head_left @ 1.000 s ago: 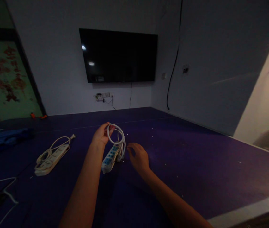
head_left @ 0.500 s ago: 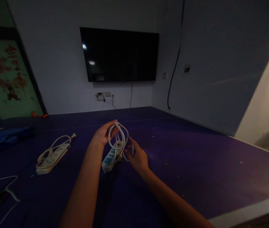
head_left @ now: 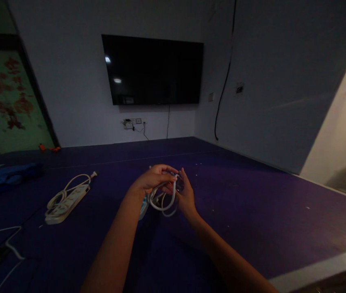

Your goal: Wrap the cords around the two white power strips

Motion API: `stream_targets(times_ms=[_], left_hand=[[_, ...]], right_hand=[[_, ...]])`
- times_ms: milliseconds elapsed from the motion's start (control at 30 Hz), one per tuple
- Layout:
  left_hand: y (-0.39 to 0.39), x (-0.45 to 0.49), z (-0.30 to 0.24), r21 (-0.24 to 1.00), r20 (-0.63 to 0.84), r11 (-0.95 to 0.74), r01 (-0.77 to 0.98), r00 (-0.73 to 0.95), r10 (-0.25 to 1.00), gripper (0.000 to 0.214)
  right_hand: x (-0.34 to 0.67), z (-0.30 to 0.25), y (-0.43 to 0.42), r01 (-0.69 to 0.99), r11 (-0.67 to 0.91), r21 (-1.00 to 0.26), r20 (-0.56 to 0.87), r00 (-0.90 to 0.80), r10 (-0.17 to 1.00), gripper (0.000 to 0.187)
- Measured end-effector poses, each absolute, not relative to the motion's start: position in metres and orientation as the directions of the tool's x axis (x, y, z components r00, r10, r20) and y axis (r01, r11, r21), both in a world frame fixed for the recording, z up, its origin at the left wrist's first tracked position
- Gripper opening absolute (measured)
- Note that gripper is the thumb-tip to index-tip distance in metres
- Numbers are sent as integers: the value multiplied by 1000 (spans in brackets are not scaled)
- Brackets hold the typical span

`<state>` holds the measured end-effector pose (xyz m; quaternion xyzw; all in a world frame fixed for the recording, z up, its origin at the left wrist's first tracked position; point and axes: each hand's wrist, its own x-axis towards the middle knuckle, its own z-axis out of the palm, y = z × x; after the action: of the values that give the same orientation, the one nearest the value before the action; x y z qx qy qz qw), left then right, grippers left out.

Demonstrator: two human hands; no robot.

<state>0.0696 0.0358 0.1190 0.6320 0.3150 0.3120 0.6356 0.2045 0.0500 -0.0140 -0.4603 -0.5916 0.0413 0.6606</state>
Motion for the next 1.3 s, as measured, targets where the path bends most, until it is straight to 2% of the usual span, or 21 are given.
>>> stream_targets(times_ms=[67,200,300,433,500,567,667,800,933,1133,1300], left_hand=[[34,78,113,998,-37,-10,67,657,753,25],[32,90,103,989,-52,-65,135,717,695,26],[35,91,101,979,21,-158,129,707,707,26],[48,78,104,915,227,-353,197,473,851,25],[58,67,104,847,336,-428,316,307,890,25],[68,54,101,760,376,-427,489,205,904,25],[80,40,91,621,276,-287,730,139,951,29],[90,36,70,519,81,-146,842,122,989,40],[95,41,54,390,-69,-78,917,114,991,40],[99,38,46,300,-88,-86,950,118,989,42],[101,30,56,323,51,-83,943,70,996,31]], right_hand=[[207,-15,51,449,614,-649,756,291,587,64],[211,-12,50,375,615,-694,719,326,614,34],[212,-8,48,304,586,-751,660,367,655,34],[221,-4,51,184,500,-846,510,550,661,52],[231,-6,58,61,472,-880,406,612,678,58],[245,-10,66,-126,440,-889,266,639,722,58],[265,-19,77,-366,411,-835,98,637,765,52],[279,-27,83,-507,355,-785,-13,586,810,45],[281,-28,85,-639,288,-714,-135,529,838,37],[281,-25,86,-690,268,-672,-125,462,878,31],[282,-27,88,-741,215,-637,-170,407,898,18]])
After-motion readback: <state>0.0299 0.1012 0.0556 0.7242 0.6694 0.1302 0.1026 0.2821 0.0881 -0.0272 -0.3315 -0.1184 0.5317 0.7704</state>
